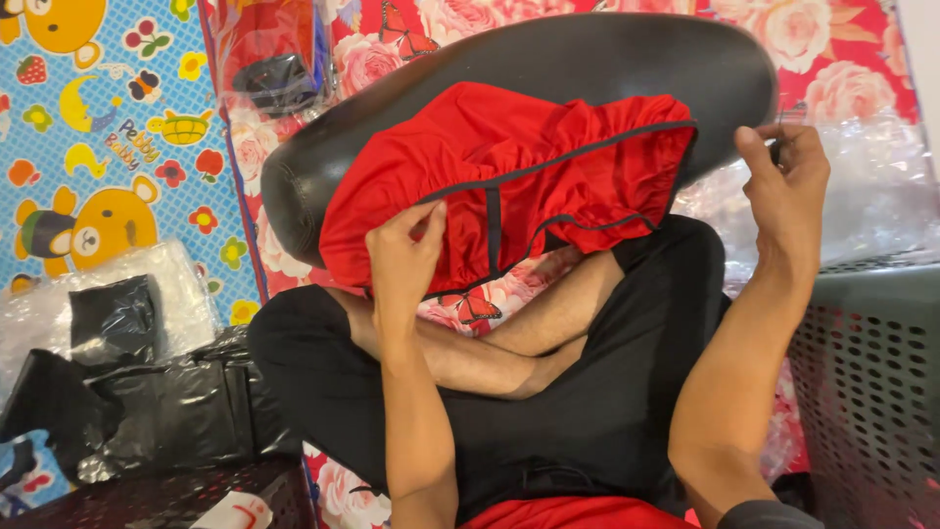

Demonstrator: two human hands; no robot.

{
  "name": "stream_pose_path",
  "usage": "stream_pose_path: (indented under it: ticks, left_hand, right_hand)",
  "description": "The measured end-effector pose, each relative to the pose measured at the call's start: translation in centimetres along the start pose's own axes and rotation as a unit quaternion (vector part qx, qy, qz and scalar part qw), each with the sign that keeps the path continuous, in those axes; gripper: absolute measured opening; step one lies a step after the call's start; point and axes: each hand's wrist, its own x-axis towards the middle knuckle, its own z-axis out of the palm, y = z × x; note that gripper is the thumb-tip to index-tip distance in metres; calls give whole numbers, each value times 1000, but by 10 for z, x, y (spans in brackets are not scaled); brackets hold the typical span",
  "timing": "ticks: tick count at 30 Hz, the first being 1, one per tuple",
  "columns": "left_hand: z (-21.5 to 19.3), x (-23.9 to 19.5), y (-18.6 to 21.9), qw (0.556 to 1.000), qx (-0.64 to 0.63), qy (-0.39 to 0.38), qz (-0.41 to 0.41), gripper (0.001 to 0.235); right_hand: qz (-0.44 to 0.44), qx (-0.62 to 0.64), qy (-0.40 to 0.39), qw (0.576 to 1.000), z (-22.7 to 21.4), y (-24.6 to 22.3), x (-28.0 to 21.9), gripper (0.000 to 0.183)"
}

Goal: The person fits a red elastic seat cover onto a black motorcycle seat, stretching the fabric over the surface and smoothing it out. They then use a yellow sponge to wipe the covered seat and adjust the cover's edges to ensure a snug fit.

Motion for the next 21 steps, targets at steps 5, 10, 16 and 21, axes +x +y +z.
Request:
stream_pose_path:
  ticks: [5,10,16,21]
  left_hand:
    - [-41,0,13,948,59,-167,-266,30]
    - [-84,-17,-41,937,200,-114,-261,37]
    - [-105,-17,-3,881,264,-137,-369,83]
    - [-76,-15,-23,852,263,-248,-379,98]
  right_hand:
    - [-108,-123,29,986,-45,63,-53,36]
    - [-30,-211,48,976,-61,169,-94,36]
    - [86,-342,-27,935,-72,269,-103,30]
    - [13,-384,-73,920,-78,322,-75,25]
